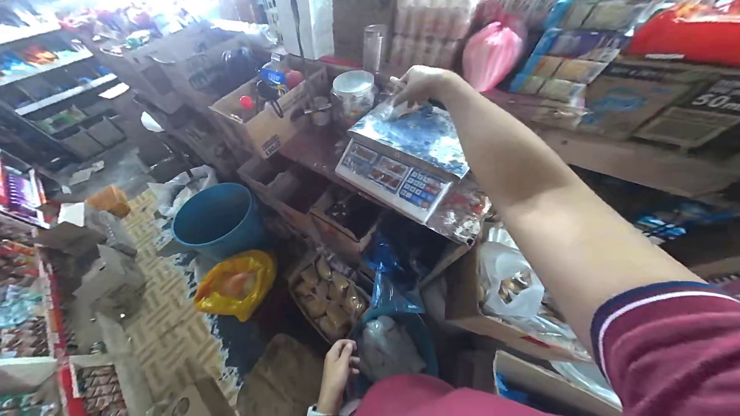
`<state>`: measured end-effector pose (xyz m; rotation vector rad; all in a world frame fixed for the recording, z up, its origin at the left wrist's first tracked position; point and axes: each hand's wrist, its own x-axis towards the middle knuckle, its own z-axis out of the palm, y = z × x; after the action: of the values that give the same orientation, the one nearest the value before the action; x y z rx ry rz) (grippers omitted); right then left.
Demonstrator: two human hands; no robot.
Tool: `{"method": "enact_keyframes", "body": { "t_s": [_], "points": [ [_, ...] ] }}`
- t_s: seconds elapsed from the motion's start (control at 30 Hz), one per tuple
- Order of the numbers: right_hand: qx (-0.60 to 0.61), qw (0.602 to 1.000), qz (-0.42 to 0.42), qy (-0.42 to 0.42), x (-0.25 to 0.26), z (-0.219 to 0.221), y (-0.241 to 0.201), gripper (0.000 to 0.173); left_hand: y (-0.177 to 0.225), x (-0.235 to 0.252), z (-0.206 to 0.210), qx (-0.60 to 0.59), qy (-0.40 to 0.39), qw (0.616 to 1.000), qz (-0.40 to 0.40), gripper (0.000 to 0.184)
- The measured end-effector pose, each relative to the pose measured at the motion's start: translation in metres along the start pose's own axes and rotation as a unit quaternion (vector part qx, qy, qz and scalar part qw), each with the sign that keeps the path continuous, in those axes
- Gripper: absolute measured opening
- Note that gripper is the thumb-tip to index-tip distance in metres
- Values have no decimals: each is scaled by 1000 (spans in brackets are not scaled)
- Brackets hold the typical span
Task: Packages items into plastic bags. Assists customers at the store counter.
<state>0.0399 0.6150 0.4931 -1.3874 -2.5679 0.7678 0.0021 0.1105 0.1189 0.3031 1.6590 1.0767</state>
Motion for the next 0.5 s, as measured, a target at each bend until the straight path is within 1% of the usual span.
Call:
{"method": "enact_keyframes", "body": {
  "t_s": [0.07, 0.1, 0.13, 0.2, 0.23, 0.3, 0.33, 0.4, 0.43, 0.5],
  "points": [
    [-54, 995, 21, -76, -13, -9, -5, 46, 5, 5, -1, 7, -12, 1000, 9, 29],
    [-48, 994, 35, -97, -18, -15, -7, 53, 7, 7, -1, 12, -14, 1000, 14, 29],
    [-38, 995, 36, -90, -25, -22, -9, 58, 10, 10, -2, 16, -18, 1000, 16, 29],
    [-15, 999, 23, -26, -42, -34, -15, 64, 17, 14, -4, 26, -25, 999, 16, 30],
    [-2, 1000, 11, 11, -46, -41, -17, 65, 20, 16, -4, 30, -29, 999, 18, 30],
    [-14, 997, -24, 67, -47, -50, -17, 55, 24, 20, -4, 37, -34, 998, 25, 30],
    [-37, 996, -30, 76, -50, -53, -20, 50, 26, 21, -4, 39, -36, 998, 29, 30],
    [-136, 987, -27, 76, -50, -58, -20, 40, 29, 22, -2, 42, -39, 998, 33, 30],
    [-190, 979, -20, 68, -49, -57, -18, 38, 30, 21, -1, 40, -39, 998, 34, 30],
    [-282, 959, 15, 39, -55, -48, -14, 33, 30, 20, -1, 33, -40, 998, 32, 30]
  ]
}}
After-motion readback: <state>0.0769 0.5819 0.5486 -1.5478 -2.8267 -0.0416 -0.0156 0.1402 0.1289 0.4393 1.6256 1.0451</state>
